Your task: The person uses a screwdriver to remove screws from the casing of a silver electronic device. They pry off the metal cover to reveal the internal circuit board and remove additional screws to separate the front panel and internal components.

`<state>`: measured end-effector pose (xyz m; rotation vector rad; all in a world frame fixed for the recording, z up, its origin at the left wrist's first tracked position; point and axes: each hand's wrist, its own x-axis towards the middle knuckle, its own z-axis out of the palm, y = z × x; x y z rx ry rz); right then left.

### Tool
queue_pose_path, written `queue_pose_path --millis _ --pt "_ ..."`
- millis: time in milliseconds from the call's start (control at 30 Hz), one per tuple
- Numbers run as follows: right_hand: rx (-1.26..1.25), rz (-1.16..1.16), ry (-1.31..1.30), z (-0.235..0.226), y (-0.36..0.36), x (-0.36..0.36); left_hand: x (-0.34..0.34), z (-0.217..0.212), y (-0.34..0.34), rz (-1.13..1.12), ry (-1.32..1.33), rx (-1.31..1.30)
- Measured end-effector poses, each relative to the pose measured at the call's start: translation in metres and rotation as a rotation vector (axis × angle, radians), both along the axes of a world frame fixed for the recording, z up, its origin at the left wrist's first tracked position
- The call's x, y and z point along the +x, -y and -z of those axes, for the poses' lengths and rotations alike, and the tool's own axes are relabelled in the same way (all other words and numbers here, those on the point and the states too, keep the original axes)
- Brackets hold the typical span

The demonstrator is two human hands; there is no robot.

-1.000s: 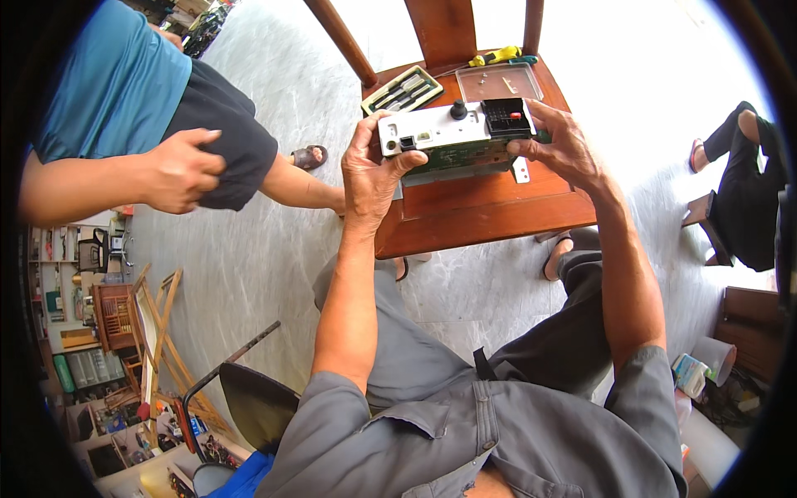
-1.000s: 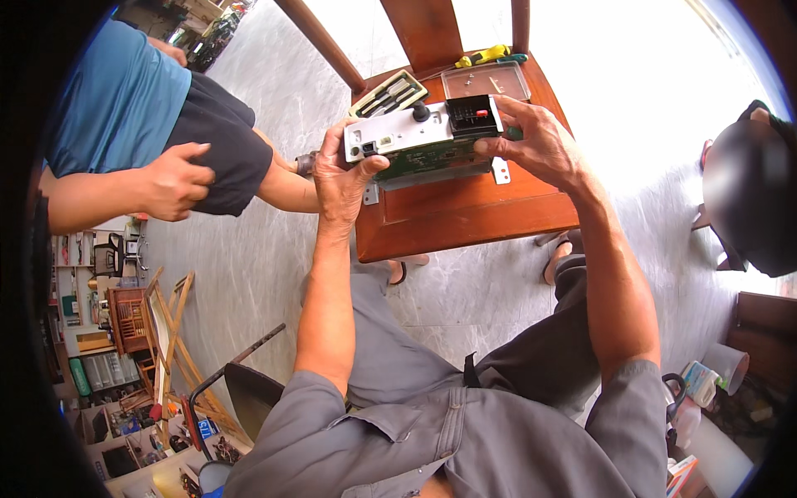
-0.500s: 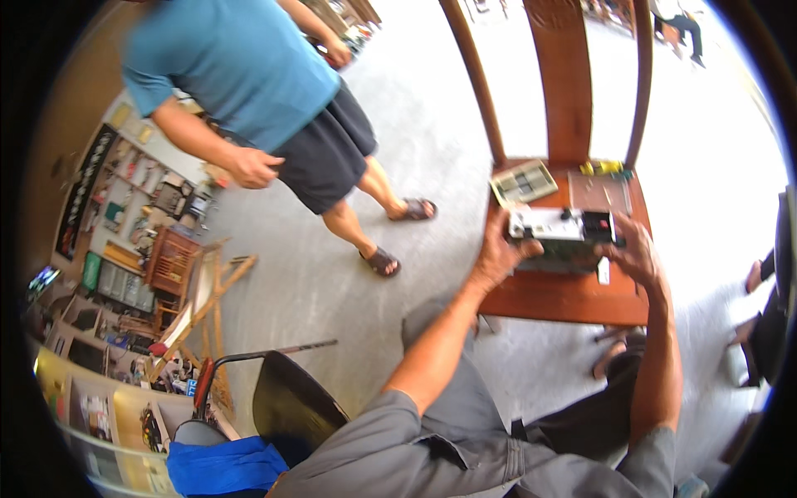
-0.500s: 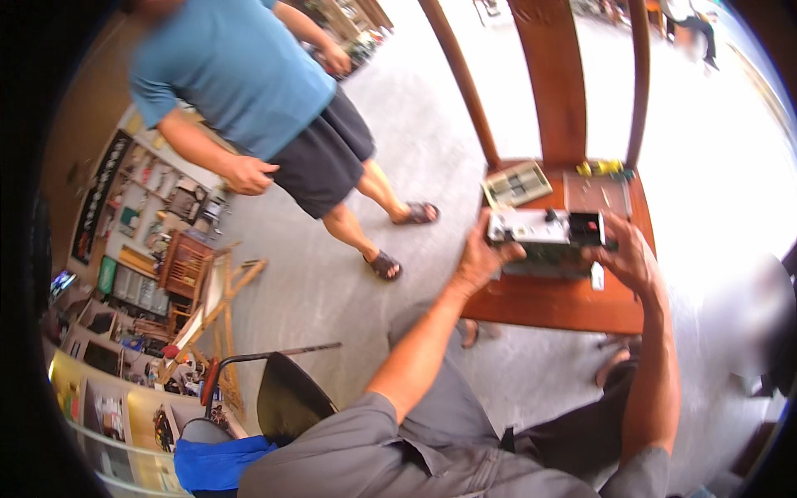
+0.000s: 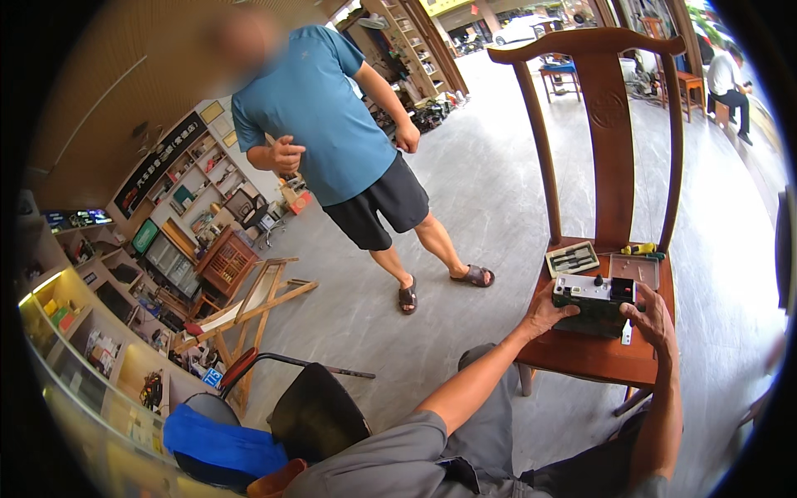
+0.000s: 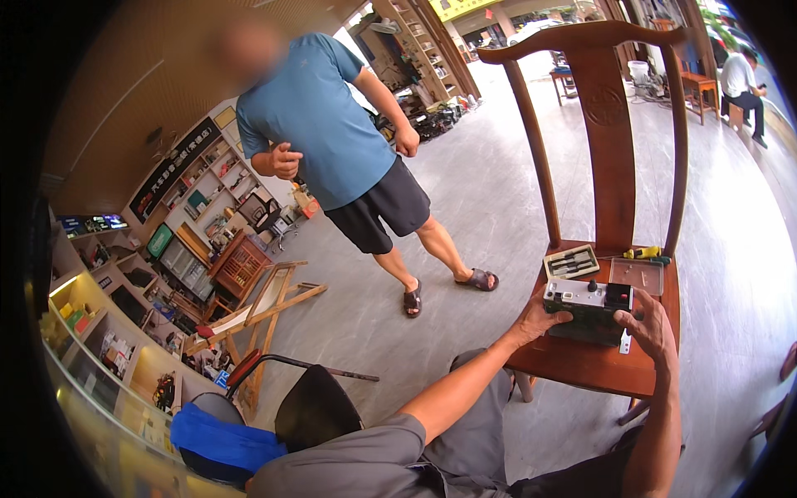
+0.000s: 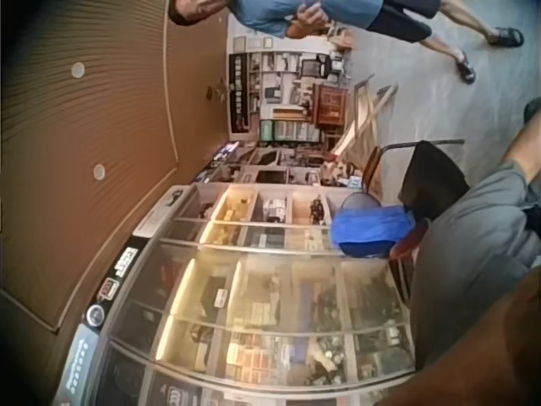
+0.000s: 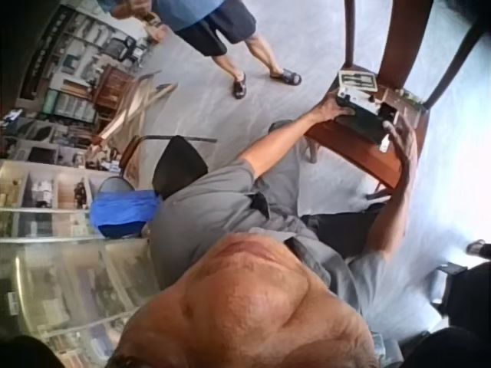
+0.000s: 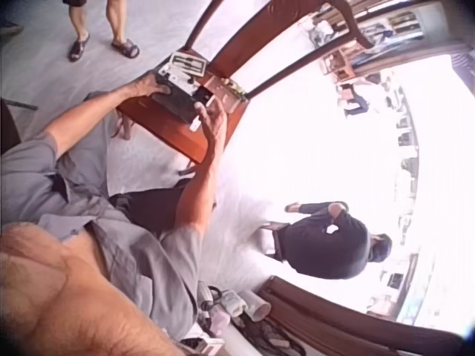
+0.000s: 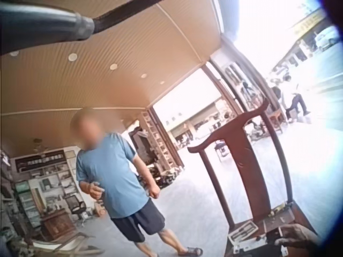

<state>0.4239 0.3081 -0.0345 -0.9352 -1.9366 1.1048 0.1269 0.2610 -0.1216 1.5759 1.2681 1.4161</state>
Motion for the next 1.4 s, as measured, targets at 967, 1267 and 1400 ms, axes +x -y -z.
queue_pose_path --millis 967,1267,1400 --pt "-0.225 0.066 0.095 0.001 -0.005 -0.001 0.009 -0.048 0.002 0.057 0.194 -0.104" --pt "-0.284 0.103 0.121 -0.001 -0.002 -0.005 0.002 -0.073 0.011 0.082 0.032 -0.203" --pt "-0.329 0.087 0.132 -0.005 -0.007 -0.003 -0.001 -0.066 0.013 0.078 -0.021 -0.157"
